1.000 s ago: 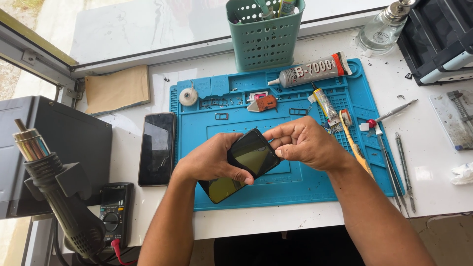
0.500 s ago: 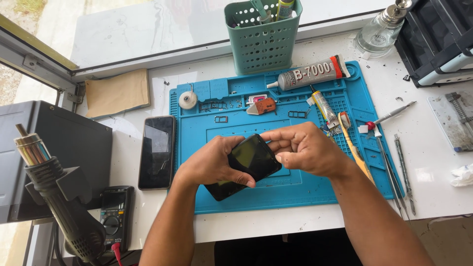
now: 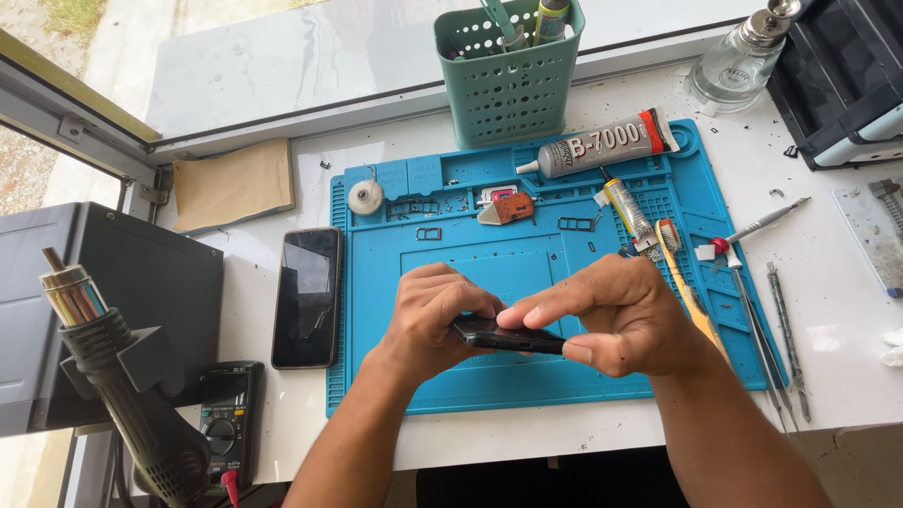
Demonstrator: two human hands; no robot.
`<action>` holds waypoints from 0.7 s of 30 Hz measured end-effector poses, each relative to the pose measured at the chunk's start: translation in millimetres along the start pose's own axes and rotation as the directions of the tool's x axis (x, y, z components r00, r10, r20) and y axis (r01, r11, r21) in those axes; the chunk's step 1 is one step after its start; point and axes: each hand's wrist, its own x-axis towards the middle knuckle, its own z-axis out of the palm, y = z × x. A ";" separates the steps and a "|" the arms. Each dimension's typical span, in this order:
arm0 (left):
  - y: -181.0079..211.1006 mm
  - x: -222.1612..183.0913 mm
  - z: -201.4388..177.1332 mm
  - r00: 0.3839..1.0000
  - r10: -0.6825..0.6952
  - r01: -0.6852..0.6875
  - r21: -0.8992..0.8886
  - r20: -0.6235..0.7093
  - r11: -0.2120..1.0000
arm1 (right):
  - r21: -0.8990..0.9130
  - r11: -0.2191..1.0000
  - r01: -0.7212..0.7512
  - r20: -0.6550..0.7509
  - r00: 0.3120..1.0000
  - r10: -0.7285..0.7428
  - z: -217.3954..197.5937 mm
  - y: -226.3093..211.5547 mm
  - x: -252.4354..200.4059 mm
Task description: Disassembling a mobile phone by prying off the back cover using a specialized tool.
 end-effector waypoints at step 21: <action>0.1 -2.0 -3.7 0.976 -0.213 0.208 -0.101 -0.044 0.973 | -0.068 0.998 -0.011 -0.162 0.987 0.000 -12.1 20.0 -1.2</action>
